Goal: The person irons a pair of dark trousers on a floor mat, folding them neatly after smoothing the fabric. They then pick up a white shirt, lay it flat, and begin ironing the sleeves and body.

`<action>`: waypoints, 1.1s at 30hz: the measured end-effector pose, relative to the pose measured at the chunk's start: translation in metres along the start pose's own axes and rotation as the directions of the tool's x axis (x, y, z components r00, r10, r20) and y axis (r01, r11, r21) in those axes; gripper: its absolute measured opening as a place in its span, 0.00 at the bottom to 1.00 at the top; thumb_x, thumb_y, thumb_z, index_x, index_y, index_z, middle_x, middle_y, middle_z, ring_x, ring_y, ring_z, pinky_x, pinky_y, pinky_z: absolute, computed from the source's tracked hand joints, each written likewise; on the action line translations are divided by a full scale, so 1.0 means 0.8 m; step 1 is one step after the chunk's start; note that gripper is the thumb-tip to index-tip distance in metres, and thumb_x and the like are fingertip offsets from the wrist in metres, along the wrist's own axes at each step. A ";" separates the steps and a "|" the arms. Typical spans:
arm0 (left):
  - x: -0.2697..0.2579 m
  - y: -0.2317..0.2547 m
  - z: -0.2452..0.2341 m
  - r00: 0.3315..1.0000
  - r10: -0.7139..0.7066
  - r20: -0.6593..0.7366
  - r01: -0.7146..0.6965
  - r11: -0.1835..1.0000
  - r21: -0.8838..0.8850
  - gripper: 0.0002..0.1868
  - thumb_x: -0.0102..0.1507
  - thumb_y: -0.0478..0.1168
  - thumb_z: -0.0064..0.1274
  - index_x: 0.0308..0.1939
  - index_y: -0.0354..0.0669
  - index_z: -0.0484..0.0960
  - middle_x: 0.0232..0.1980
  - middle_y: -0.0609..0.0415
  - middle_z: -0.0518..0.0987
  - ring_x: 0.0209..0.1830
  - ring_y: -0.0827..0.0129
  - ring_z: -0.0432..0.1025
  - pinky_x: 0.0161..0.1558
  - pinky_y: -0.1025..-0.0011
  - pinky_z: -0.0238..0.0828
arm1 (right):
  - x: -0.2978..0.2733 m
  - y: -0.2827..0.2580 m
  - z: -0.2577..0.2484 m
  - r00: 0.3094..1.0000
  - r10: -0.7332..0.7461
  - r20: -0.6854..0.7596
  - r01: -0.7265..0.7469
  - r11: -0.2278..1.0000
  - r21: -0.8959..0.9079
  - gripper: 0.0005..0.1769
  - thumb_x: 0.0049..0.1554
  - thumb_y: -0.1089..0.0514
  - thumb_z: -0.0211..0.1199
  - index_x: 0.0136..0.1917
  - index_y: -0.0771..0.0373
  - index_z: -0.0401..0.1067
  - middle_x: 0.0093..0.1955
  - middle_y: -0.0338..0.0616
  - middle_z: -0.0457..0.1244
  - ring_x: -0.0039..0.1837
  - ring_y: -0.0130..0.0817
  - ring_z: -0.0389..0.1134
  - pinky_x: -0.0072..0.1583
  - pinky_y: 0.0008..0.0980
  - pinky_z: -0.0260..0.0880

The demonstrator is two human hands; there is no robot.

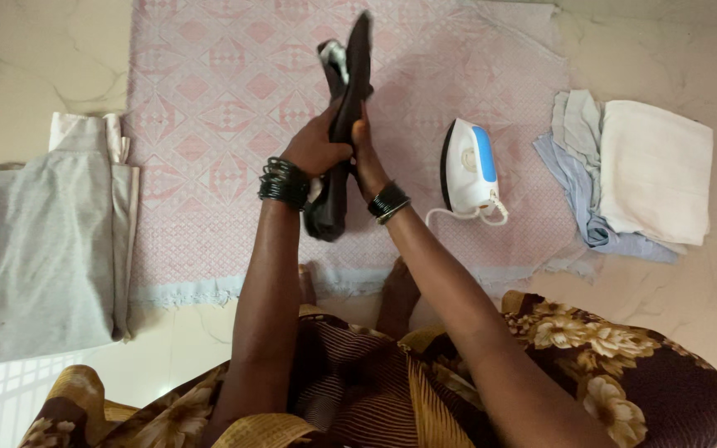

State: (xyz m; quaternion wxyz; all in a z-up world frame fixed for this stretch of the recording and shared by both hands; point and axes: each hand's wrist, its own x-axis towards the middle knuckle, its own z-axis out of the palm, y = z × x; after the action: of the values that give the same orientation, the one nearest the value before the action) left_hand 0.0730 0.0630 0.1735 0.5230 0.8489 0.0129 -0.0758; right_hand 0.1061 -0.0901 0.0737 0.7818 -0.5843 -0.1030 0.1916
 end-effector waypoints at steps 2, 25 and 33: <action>-0.010 0.056 0.014 0.995 -0.054 -0.079 0.082 0.908 0.412 0.49 0.53 0.42 0.63 0.77 0.64 0.59 0.61 0.38 0.72 0.48 0.47 0.76 0.49 0.59 0.77 | -0.004 -0.026 0.005 0.992 0.015 0.126 -0.061 0.928 0.367 0.55 0.57 0.19 0.45 0.84 0.54 0.41 0.81 0.49 0.48 0.78 0.44 0.52 0.75 0.48 0.56; -0.041 -0.136 0.145 0.933 -0.173 -0.316 0.334 0.747 0.576 0.43 0.56 0.57 0.60 0.73 0.52 0.66 0.76 0.46 0.61 0.75 0.47 0.56 0.70 0.40 0.53 | 0.050 0.063 -0.112 0.954 -0.117 -0.277 -0.265 0.105 -0.958 0.31 0.55 0.46 0.65 0.69 0.56 0.64 0.62 0.52 0.64 0.61 0.54 0.66 0.61 0.58 0.62; -0.067 -0.077 0.178 0.960 -0.273 -0.068 0.212 0.541 0.814 0.53 0.52 0.55 0.64 0.78 0.51 0.58 0.78 0.46 0.54 0.78 0.49 0.46 0.67 0.31 0.46 | 0.030 0.020 -0.131 0.878 0.237 -0.416 -0.452 0.123 -0.884 0.33 0.55 0.45 0.61 0.72 0.54 0.64 0.66 0.56 0.65 0.67 0.55 0.66 0.66 0.49 0.67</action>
State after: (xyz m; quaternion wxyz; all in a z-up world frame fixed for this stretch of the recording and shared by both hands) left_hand -0.0028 -0.0330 0.0638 0.0591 0.9802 0.0763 -0.1731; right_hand 0.1656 -0.1674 0.0262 0.1841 -0.9604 0.0072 0.2089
